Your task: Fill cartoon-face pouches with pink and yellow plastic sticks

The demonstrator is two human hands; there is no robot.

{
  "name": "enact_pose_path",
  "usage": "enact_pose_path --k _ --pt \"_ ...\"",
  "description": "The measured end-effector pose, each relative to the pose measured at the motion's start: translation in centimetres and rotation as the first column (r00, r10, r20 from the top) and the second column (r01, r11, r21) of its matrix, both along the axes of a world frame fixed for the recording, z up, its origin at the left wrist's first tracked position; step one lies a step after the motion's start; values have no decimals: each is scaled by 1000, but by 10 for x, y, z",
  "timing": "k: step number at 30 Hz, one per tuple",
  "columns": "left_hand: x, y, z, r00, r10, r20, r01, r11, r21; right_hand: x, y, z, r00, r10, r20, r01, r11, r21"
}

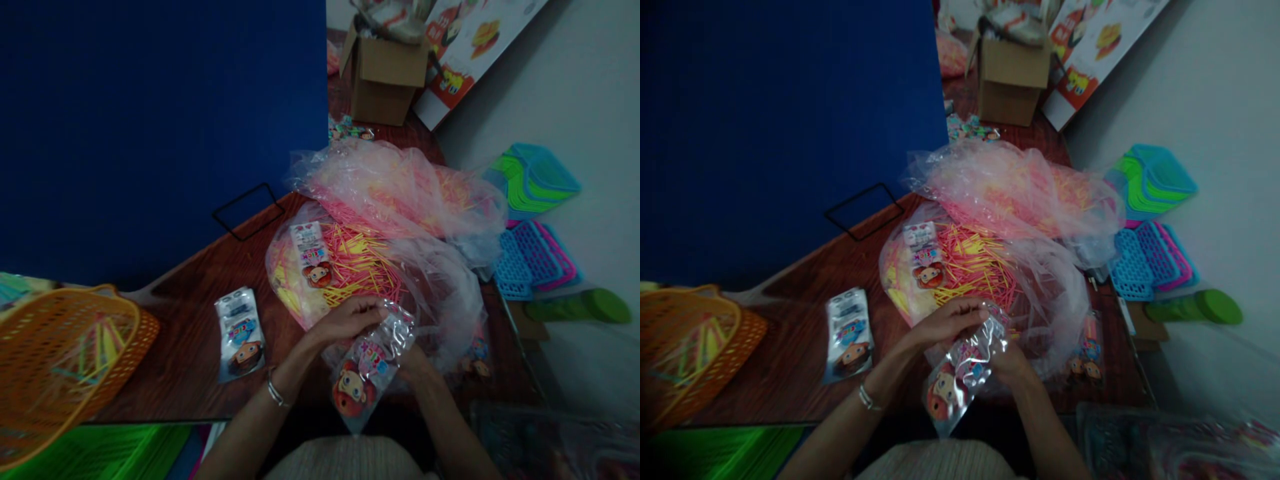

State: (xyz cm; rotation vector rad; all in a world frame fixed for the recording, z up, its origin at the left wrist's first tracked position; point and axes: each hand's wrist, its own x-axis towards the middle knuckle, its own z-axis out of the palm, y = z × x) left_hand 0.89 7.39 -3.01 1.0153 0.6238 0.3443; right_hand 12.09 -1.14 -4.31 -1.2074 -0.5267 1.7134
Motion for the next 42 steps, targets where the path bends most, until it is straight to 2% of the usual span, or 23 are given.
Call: enact_pose_path --k 1,3,5,7,9,11,15,18,22,24,28,30,32,35,38,42 --pt "-1 2 1 999 41 5 -41 999 -7 3 0 0 1000 3 0 -3 1000 -2" --pt "-5 7 1 964 263 39 -261 964 -41 14 1 -1 997 -25 71 24 1000 17" --pt "-10 14 1 866 494 74 -485 867 -114 31 2 -4 957 -145 251 121 987 106" --pt "-17 19 1 784 615 90 -592 783 -191 50 2 -9 843 -310 439 220 944 246" --pt "-22 20 1 754 651 88 -617 748 -244 67 2 -20 723 -422 547 264 901 345" --pt "-24 17 2 751 655 75 -616 738 -278 76 3 -34 642 -464 610 276 883 381" --pt "-23 7 2 751 659 35 -621 723 -303 76 3 -58 612 -429 665 284 903 322" --pt "-21 3 -1 759 651 4 -619 724 -304 74 3 -64 604 -425 675 293 905 307" --pt "-21 2 -5 766 642 -29 -616 722 -315 77 2 -62 620 -448 644 333 894 301" --pt "-21 2 -6 767 640 -38 -616 720 -319 78 2 -60 671 -466 578 374 884 278" --pt "-22 1 -6 764 643 -40 -621 719 -313 74 4 -51 833 -498 241 457 865 208" --pt "-24 1 -4 753 656 -49 -636 708 -306 71 4 -44 867 -485 110 468 871 150" --pt "-26 1 -3 740 670 -65 -655 695 -297 68 4 -37 885 -462 52 456 884 101" --pt "-29 2 -2 734 675 -80 -665 688 -291 66 3 -29 903 -428 26 425 902 76" --pt "-29 1 -5 748 660 -74 -649 704 -288 62 2 -24 927 -371 53 366 926 91" --pt "-24 -3 -11 763 645 -53 -641 743 -194 56 -2 -16 936 -248 250 211 963 167"
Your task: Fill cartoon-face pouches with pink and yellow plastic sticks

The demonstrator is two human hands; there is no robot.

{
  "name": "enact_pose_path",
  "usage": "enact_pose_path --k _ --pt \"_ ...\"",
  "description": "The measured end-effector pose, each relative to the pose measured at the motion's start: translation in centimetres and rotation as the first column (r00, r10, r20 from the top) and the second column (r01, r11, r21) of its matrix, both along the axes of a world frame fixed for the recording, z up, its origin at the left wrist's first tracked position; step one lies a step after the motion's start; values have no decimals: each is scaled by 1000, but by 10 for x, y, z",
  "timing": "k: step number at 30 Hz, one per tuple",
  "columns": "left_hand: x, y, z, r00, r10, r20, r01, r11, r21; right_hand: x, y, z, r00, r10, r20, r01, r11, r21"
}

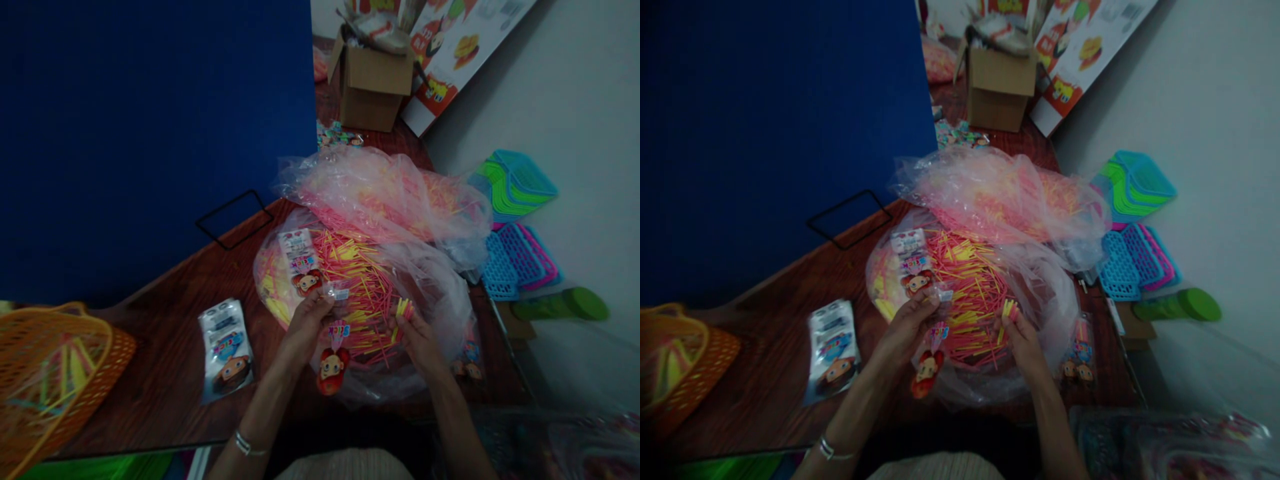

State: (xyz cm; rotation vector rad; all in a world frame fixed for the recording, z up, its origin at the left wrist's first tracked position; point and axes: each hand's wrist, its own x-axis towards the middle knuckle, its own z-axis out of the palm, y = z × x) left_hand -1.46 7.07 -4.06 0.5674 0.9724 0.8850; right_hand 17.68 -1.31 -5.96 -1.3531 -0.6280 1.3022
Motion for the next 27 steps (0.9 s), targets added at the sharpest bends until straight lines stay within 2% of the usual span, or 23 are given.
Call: enact_pose_path --k 2,4,7,9,10,15,20,23,27 --pt "3 -2 0 993 18 -117 -6 995 100 -3 -2 4 991 68 115 -69 998 3" --pt "4 -4 3 960 22 -278 52 965 256 -6 -4 7 979 115 167 -120 993 21" --pt "6 -7 7 876 -33 -482 289 836 467 -12 -6 9 973 177 146 -187 981 53" --pt "9 -9 9 824 -48 -565 403 751 523 -17 -5 10 970 218 111 -225 973 57" --pt "11 -10 10 807 -47 -589 432 727 534 -20 -5 11 968 231 99 -237 970 55" --pt "21 -13 16 788 -59 -613 491 661 568 -28 -2 20 956 254 145 -257 966 2" --pt "23 -12 19 788 -120 -604 528 635 563 -28 -2 22 937 306 167 -310 951 -5" --pt "22 -11 16 819 -118 -562 488 657 574 -28 -2 19 931 319 180 -323 946 -4" --pt "20 -8 13 831 -43 -555 420 704 573 -27 -3 13 910 338 240 -341 940 -32"
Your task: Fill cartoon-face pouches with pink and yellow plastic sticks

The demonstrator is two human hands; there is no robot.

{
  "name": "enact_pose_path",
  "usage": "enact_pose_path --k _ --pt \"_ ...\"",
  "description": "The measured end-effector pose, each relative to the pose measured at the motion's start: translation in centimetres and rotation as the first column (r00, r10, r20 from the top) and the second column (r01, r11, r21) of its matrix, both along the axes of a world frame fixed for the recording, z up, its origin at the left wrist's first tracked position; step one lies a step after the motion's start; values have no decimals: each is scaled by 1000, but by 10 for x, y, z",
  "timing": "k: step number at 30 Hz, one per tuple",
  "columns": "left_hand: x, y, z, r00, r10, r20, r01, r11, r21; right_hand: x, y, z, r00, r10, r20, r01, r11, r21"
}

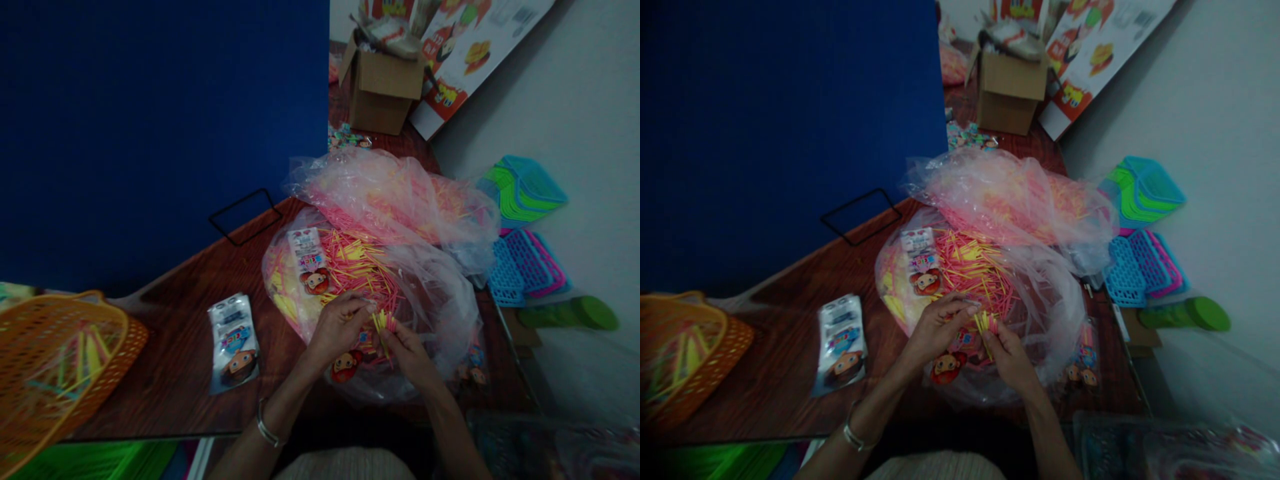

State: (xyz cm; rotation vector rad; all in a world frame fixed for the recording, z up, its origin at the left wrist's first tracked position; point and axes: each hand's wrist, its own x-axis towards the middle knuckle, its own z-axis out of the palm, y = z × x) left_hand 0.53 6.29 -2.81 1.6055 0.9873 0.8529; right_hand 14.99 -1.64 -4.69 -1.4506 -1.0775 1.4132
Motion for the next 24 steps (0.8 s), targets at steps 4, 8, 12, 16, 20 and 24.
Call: enact_pose_path --k 4,8,12,16,20,24 --pt "-2 4 1 998 42 -40 -39 998 56 -1 -2 -3 979 -20 202 12 999 40" --pt "-1 6 2 994 -65 -93 72 995 71 -4 -2 -3 948 39 316 -63 996 67" --pt "-1 8 2 986 -100 -133 110 991 74 -5 -3 -2 953 48 300 -72 995 68" --pt "1 7 2 985 -131 -114 140 988 71 -3 -1 -3 960 63 273 -80 995 54" --pt "1 5 6 1000 -27 -15 27 999 22 -4 1 -3 974 64 216 -75 996 43" --pt "-1 8 11 991 -129 -37 131 990 56 -10 1 1 990 31 138 -37 998 42"
